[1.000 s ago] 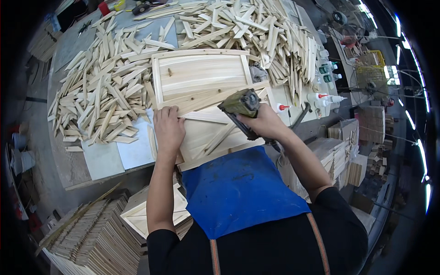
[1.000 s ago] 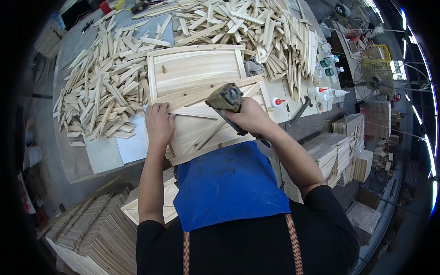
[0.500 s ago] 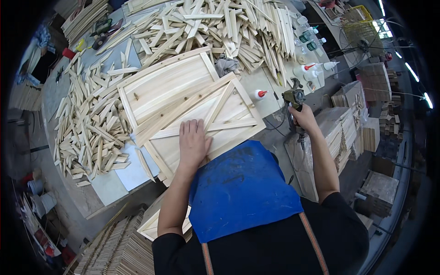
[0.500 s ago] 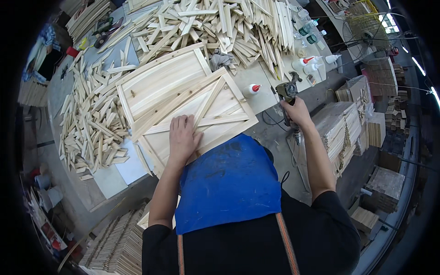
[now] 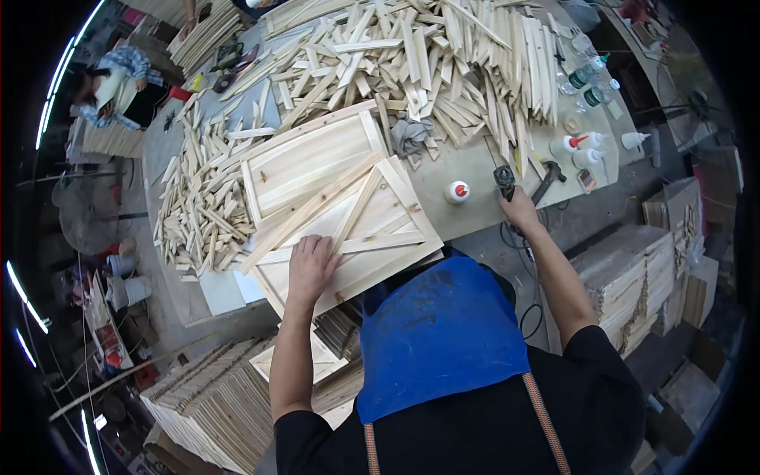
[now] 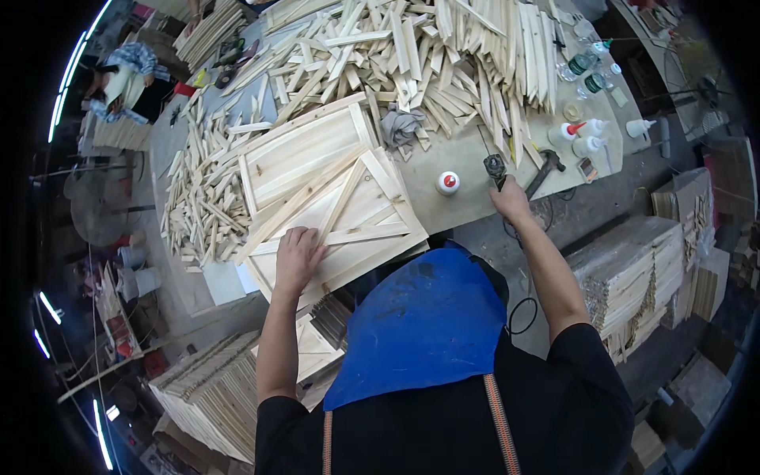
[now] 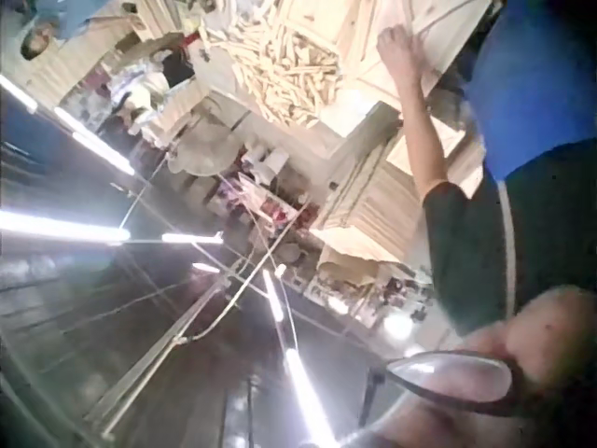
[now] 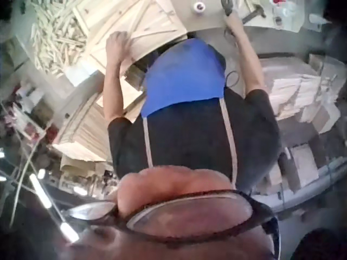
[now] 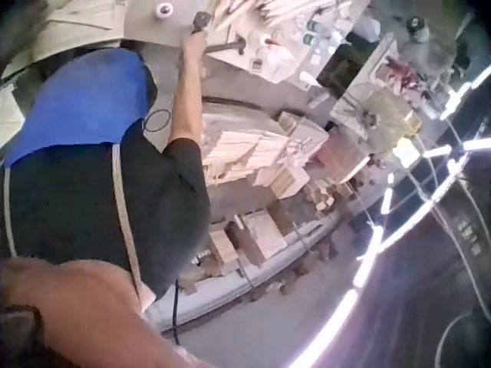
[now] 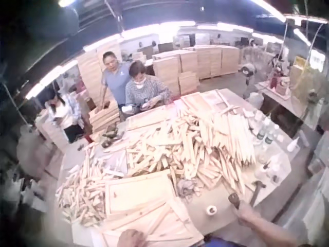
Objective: Assembling wooden panels by gluing and nailing diagonal braces onto rectangular frames.
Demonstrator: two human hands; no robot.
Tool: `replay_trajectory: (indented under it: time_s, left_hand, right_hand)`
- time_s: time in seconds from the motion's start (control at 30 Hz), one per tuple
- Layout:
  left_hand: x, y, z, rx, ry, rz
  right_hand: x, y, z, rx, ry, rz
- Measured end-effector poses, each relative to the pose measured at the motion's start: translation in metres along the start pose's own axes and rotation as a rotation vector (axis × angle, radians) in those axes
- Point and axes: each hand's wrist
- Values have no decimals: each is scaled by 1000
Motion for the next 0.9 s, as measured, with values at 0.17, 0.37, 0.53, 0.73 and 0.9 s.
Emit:
replay_trajectory:
  time_s: [0.17, 0.37, 0.53, 0.73, 0.9]
  left_hand:
    - [-12, 51, 22, -125, -104, 271]
    - [1, 161, 40, -328, -83, 809]
    - [20, 299, 25, -619, -139, 1285]
    - [3, 454, -3, -944, 43, 1827]
    - [-1, 512, -43, -1091, 93, 2065]
  right_hand:
    - [9, -38, -14, 34, -54, 121]
    - [35, -53, -32, 175, -46, 222]
    - [20, -81, -72, -4, 85, 344]
    - [11, -76, -79, -41, 143, 295]
    - [18, -70, -83, -97, 189, 316]
Point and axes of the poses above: each hand's wrist, its own y-axis away from the middle knuckle, its own z-axis out of the back of the hand, x = y × z, and after that the axes turned 2 degrees about z, right-handed
